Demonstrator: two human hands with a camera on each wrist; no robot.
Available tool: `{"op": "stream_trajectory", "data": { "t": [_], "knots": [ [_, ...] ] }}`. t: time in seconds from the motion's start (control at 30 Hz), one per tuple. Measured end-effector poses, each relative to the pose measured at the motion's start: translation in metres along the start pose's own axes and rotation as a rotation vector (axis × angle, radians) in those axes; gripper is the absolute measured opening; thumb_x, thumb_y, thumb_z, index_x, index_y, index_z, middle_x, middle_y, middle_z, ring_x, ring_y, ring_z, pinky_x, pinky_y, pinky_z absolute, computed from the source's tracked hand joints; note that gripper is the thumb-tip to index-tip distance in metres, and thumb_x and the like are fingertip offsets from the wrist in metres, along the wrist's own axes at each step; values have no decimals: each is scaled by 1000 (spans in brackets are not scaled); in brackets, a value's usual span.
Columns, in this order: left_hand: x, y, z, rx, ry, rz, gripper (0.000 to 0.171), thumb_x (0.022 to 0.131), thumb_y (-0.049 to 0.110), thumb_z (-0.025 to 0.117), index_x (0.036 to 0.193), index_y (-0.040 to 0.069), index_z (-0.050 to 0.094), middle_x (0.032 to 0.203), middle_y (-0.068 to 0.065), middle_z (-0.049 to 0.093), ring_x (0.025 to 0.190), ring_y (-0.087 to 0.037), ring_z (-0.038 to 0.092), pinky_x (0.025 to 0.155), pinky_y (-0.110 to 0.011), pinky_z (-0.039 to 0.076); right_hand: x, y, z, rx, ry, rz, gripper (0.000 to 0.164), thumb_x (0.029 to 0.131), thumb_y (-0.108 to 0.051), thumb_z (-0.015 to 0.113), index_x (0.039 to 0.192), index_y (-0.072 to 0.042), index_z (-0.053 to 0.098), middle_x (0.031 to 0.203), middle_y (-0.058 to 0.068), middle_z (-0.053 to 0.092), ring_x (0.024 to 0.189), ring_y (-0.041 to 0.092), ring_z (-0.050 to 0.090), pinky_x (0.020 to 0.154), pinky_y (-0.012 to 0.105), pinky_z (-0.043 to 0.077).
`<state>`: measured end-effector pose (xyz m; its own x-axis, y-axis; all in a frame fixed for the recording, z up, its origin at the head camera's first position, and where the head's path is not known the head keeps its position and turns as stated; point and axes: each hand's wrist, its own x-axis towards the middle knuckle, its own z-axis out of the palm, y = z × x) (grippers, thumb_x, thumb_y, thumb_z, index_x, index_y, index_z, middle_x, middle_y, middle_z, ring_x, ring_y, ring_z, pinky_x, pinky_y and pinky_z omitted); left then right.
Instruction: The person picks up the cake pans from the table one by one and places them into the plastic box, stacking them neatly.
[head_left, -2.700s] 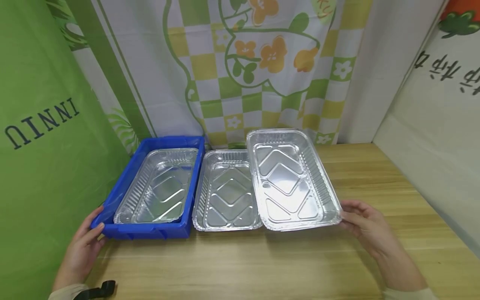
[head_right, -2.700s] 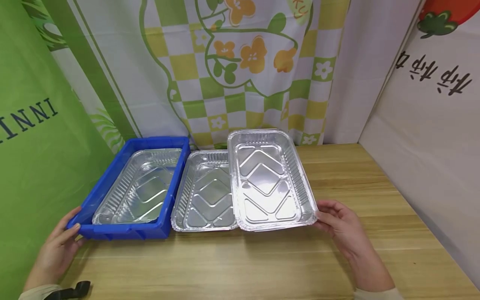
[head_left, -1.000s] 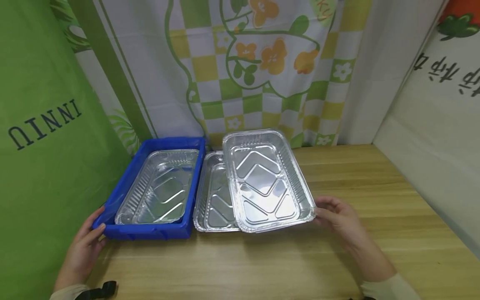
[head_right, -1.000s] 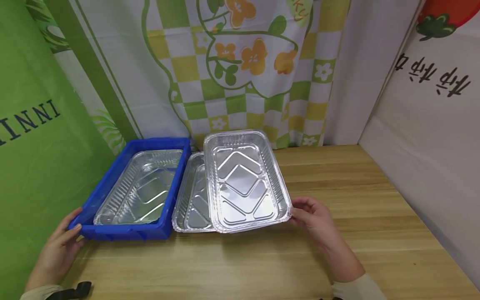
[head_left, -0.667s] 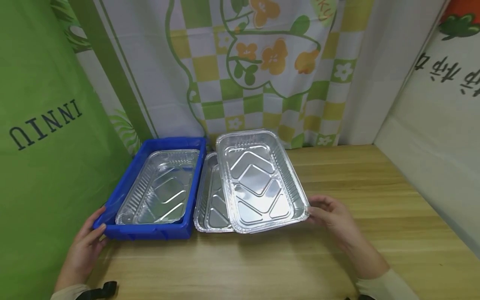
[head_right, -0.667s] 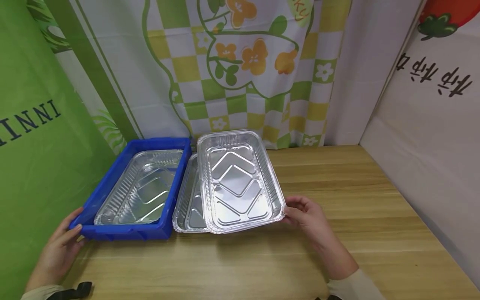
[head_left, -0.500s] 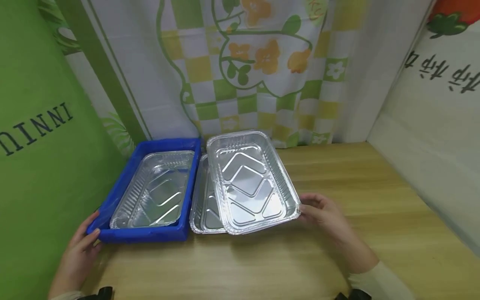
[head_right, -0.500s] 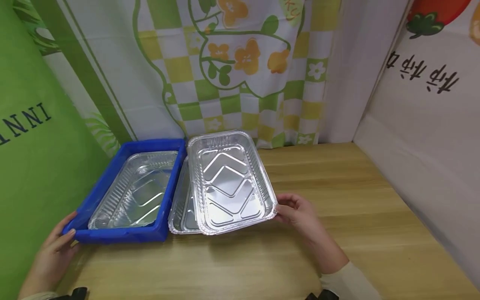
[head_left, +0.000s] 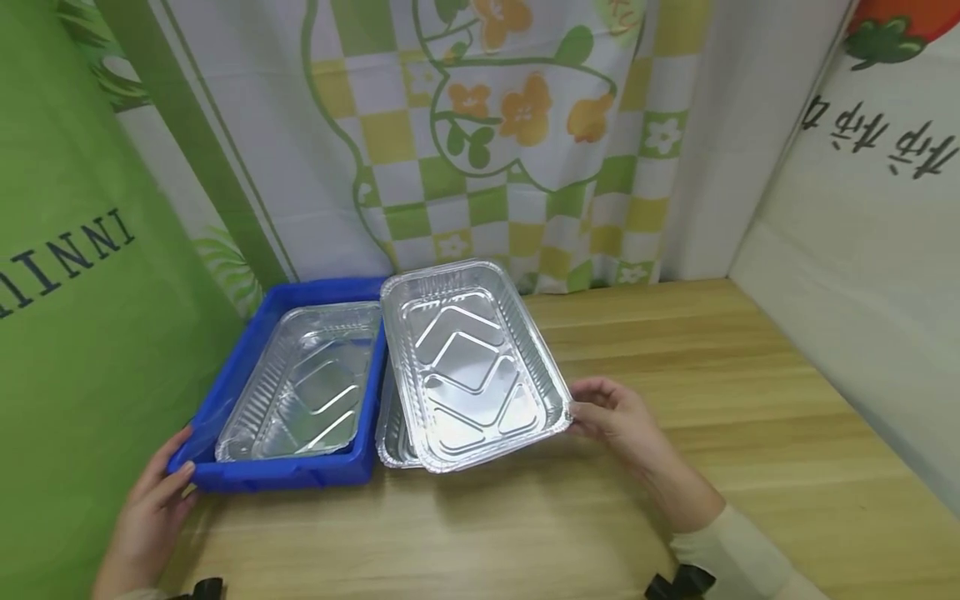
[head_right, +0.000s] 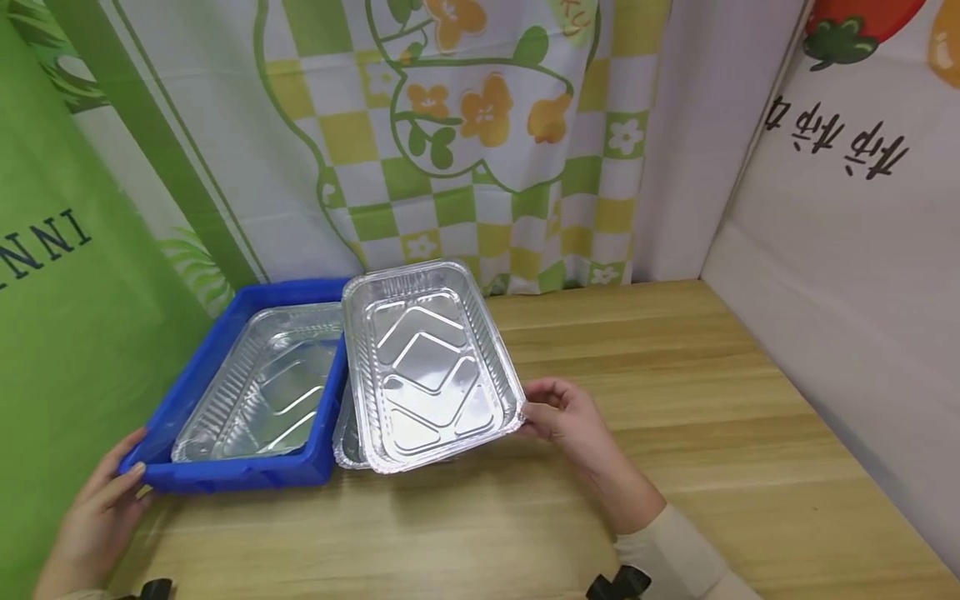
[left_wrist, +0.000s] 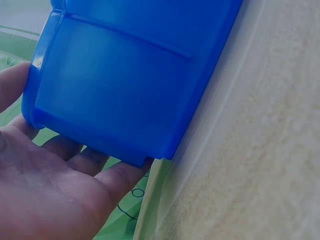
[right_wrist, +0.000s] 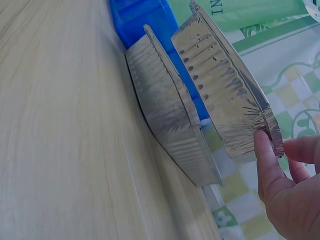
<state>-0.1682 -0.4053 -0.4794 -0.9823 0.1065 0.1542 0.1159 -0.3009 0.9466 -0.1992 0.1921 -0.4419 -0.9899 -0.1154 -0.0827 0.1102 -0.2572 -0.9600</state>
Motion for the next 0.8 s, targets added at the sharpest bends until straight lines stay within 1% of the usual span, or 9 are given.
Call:
{"op": "stream_trajectory", "data": {
  "t": [0.17,0.27,0.37,0.43,0.47,0.57,0.8],
  "knots": [
    [2,-2,1,1,-18,24,55,105,-1,29,157,15,23,148,-6,23,123,-2,50,96,-19,47,4,-1,9,6,-8,6,33,86,13,59,117,12,48,109,18,59,91,25,65,86,42,57],
    [2,-2,2,-1,-20,27,55,105,-1,29,157,15,23,147,-5,26,123,-2,50,96,-19,47,6,-3,15,2,-5,9,35,86,13,60,119,14,47,109,19,59,92,26,65,86,43,57],
    [2,-2,2,18,-8,13,55,106,0,30,158,15,21,152,-9,19,123,-1,50,96,-18,46,9,-3,21,-1,-12,7,36,86,13,60,119,15,47,109,20,59,92,27,65,86,42,57],
    [2,-1,3,35,-1,2,55,106,1,30,158,15,19,158,-12,7,123,0,49,96,-18,46,12,-2,25,1,-21,5,36,86,14,59,120,16,47,110,21,58,92,27,65,87,42,57],
    [2,-1,3,43,3,-2,55,106,2,30,158,15,19,160,-12,2,123,0,49,97,-18,46,13,-2,27,4,-23,8,36,86,14,59,120,16,47,110,21,58,92,27,65,87,42,57],
    [2,-1,4,57,7,-5,55,106,2,30,158,15,18,162,-16,-13,123,1,49,97,-18,45,16,-1,35,13,-33,12,36,85,14,59,119,16,47,110,21,58,91,27,65,86,43,57],
    [2,0,2,39,-10,5,55,106,2,29,158,14,17,161,-16,-15,123,1,48,97,-18,45,19,1,51,42,-59,10,34,85,15,60,117,16,48,105,18,58,88,25,65,84,41,58]
  ]
}}
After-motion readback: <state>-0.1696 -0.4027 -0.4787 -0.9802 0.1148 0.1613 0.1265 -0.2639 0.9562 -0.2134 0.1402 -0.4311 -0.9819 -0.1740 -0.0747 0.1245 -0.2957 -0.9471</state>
